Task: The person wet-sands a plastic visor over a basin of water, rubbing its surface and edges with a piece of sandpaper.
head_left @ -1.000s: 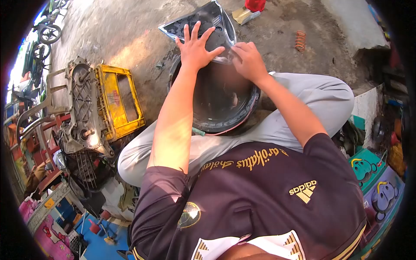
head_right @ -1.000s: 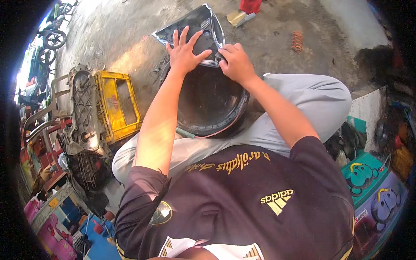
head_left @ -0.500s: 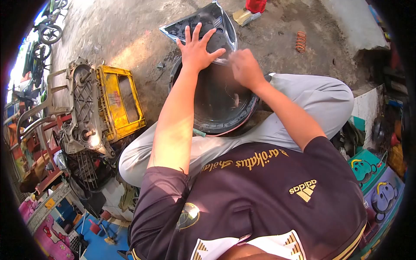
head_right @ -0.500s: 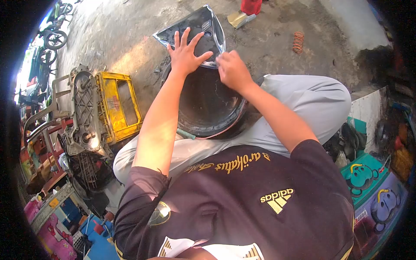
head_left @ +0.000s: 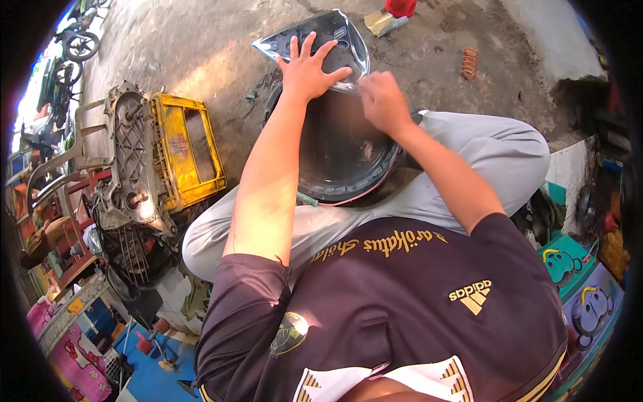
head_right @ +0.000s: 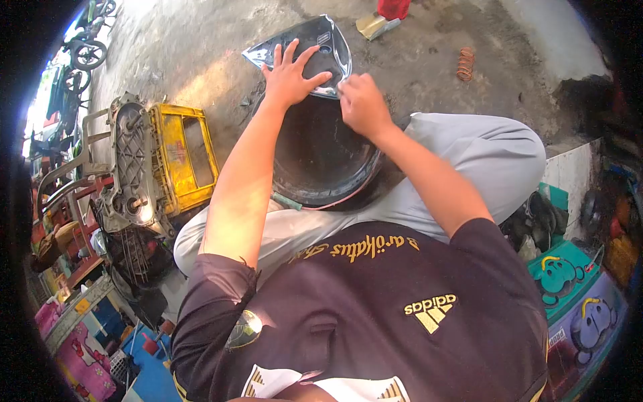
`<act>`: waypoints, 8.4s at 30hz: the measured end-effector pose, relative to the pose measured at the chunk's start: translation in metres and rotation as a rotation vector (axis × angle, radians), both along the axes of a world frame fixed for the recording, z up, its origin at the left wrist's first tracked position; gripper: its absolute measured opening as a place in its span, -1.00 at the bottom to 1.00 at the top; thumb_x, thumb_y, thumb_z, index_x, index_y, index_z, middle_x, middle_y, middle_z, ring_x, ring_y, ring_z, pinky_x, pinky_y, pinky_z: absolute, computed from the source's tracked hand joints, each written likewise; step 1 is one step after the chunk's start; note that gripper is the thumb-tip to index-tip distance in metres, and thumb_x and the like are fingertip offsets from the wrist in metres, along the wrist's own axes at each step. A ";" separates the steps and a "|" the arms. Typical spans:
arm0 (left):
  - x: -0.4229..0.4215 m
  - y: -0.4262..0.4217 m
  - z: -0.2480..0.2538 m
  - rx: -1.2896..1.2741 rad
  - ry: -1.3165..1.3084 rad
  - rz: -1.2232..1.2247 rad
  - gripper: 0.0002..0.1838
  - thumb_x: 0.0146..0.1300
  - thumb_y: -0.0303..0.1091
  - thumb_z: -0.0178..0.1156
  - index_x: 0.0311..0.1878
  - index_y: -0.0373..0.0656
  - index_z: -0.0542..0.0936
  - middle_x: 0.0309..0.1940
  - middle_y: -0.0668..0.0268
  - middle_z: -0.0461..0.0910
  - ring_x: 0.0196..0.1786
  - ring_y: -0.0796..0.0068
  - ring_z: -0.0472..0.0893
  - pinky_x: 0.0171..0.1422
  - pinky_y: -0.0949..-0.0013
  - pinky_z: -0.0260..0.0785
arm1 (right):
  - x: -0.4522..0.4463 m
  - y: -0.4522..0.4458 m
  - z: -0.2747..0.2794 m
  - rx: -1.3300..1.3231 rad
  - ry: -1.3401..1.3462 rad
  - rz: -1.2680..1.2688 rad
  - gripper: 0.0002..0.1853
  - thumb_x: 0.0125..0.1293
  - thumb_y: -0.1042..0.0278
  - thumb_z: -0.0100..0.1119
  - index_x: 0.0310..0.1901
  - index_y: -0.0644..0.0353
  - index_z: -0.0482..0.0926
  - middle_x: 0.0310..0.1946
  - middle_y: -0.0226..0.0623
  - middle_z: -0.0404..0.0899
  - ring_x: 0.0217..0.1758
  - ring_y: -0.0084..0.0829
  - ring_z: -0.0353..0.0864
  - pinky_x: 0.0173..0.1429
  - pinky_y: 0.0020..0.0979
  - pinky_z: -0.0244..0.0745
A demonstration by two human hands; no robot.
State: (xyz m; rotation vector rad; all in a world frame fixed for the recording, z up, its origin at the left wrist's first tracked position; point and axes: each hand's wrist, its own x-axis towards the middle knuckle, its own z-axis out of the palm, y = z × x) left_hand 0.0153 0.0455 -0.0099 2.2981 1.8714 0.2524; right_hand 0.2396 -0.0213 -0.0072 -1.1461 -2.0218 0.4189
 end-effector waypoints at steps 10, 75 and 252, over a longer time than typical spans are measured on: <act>-0.002 0.005 0.003 -0.136 -0.017 0.010 0.00 0.23 0.71 0.21 0.70 0.61 0.35 0.86 0.27 0.01 0.86 -0.24 -0.10 0.68 -0.80 -0.22 | 0.001 -0.007 0.007 -0.047 0.057 0.011 -0.86 0.26 0.60 0.33 -0.16 0.29 0.75 -0.21 -0.11 0.68 -0.09 0.02 0.62 0.09 -0.06 0.57; 0.001 0.002 0.004 -0.102 -0.019 0.026 0.00 0.21 0.70 0.24 0.70 0.62 0.37 0.86 0.31 0.00 0.87 -0.16 -0.11 0.71 -0.76 -0.23 | -0.020 -0.023 0.014 0.014 -0.133 -0.080 -0.91 0.32 0.54 0.29 -0.17 0.25 0.71 -0.21 -0.12 0.63 -0.06 -0.03 0.62 0.07 -0.05 0.55; -0.005 -0.011 -0.009 0.089 -0.025 -0.006 -0.06 0.24 0.64 0.28 0.67 0.64 0.40 0.84 0.31 0.09 0.86 -0.20 -0.05 0.68 -0.75 -0.18 | -0.002 -0.043 -0.002 -0.156 -0.074 -0.094 -0.56 0.52 0.41 0.28 0.38 0.20 0.67 0.48 -0.15 0.64 0.05 0.01 0.74 0.24 -0.11 0.65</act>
